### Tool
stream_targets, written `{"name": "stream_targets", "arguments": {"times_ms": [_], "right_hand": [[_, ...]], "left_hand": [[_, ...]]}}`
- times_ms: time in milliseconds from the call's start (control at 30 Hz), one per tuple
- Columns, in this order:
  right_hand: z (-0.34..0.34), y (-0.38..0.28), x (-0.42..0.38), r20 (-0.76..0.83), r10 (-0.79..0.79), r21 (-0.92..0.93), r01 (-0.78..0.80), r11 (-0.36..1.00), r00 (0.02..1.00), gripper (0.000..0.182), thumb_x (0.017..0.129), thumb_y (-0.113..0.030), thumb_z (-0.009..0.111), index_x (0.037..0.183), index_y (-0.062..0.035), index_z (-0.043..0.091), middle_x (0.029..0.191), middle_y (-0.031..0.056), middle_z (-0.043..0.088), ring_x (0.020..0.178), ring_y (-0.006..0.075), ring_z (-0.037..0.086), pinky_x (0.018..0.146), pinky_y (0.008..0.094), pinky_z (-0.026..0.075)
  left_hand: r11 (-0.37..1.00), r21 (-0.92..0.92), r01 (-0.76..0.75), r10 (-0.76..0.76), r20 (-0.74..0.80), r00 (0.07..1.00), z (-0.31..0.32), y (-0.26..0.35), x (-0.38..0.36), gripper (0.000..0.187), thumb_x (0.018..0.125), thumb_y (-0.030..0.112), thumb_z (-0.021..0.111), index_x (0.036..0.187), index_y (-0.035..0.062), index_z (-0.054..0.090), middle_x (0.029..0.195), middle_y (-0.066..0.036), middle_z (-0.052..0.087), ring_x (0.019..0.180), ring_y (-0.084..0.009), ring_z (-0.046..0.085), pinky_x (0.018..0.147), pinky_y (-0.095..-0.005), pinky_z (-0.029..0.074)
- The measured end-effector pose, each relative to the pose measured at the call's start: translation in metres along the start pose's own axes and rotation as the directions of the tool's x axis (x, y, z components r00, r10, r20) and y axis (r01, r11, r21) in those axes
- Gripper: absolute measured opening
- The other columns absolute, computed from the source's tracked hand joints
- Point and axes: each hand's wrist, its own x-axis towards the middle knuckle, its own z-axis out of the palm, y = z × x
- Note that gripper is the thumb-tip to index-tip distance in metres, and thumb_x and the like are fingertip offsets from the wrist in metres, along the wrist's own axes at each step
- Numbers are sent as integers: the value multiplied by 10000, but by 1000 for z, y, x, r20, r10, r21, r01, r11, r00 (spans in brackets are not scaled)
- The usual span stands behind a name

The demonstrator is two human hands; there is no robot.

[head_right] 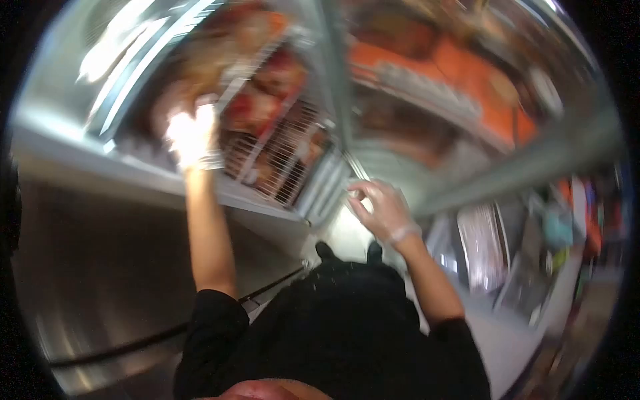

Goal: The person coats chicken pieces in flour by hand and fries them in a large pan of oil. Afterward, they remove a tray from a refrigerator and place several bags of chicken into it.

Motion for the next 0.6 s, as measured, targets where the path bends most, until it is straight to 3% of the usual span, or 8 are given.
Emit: {"name": "stream_targets", "arguments": {"times_ms": [67, 100, 167, 267, 333, 400, 567, 600], "right_hand": [[-19, 19, -40, 169, 207, -36, -204, 978, 964, 182, 911, -235, 708, 966, -63, 721, 824, 153, 673, 803, 258, 659, 759, 369, 523], [-31, 18, -60, 229, 343, -39, -344, 938, 911, 212, 923, -262, 695, 925, -52, 722, 781, 162, 669, 778, 264, 662, 744, 367, 517], [-30, 57, -100, 132, 394, -50, -391, 919, 909, 226, 931, -278, 676, 953, -55, 709, 808, 170, 683, 746, 282, 667, 731, 397, 517], [-38, 99, -164, -105, 567, 78, -561, 824, 817, 236, 939, -318, 648, 1056, -126, 717, 867, 188, 713, 849, 358, 688, 799, 444, 535], [-58, 126, -203, -150, 779, 59, -781, 622, 609, 273, 913, -283, 658, 1157, -166, 692, 916, 193, 721, 905, 360, 700, 830, 442, 542], [-78, 157, -240, -324, 807, -69, -863, 500, 493, 337, 869, -276, 693, 1192, -181, 678, 988, 194, 722, 963, 353, 700, 845, 456, 543], [-115, 235, -313, -626, 625, -272, -881, 386, 467, 496, 824, -338, 747, 1277, -164, 644, 1108, 166, 720, 1082, 341, 670, 932, 450, 528], [-123, 244, -322, -667, 554, -317, -863, 394, 498, 581, 817, -378, 769, 1328, -149, 616, 1117, 151, 727, 1105, 348, 661, 951, 450, 528]], "left_hand": [[968, 17, -251, 244, -308, 920, 8, -15, -1, 665, 819, 337, 814, 1322, -27, 575, 1290, -240, 621, 1173, -377, 609, 1003, -472, 480], [905, -368, -214, 115, -273, 955, 12, -21, -4, 709, 785, 374, 857, 1289, -47, 592, 1251, -242, 637, 1103, -365, 645, 955, -458, 519], [949, 76, -306, 315, -224, 922, 9, -28, -2, 684, 808, 374, 843, 1289, -47, 600, 1301, -238, 633, 1157, -368, 625, 1030, -444, 496], [923, 33, -384, 379, -246, 892, 17, -31, -2, 742, 822, 465, 804, 1356, -3, 587, 1361, -220, 607, 1277, -347, 554, 1135, -450, 398], [942, -61, -330, 308, -234, 922, 11, -20, -11, 783, 826, 528, 776, 1389, 24, 571, 1392, -214, 584, 1305, -346, 535, 1151, -456, 380], [996, -1, -86, 85, -154, 984, 8, -19, -17, 929, 840, 624, 722, 1462, -15, 463, 1497, -231, 477, 1373, -390, 470, 1172, -467, 362], [976, 150, -157, 186, -199, 962, 11, -42, -6, 987, 788, 669, 746, 1478, 29, 450, 1504, -202, 480, 1359, -388, 488, 1142, -467, 403], [986, 153, -67, 89, -137, 987, 13, -49, 3, 989, 784, 665, 753, 1479, 30, 448, 1486, -199, 500, 1339, -386, 509, 1135, -467, 410]]}}
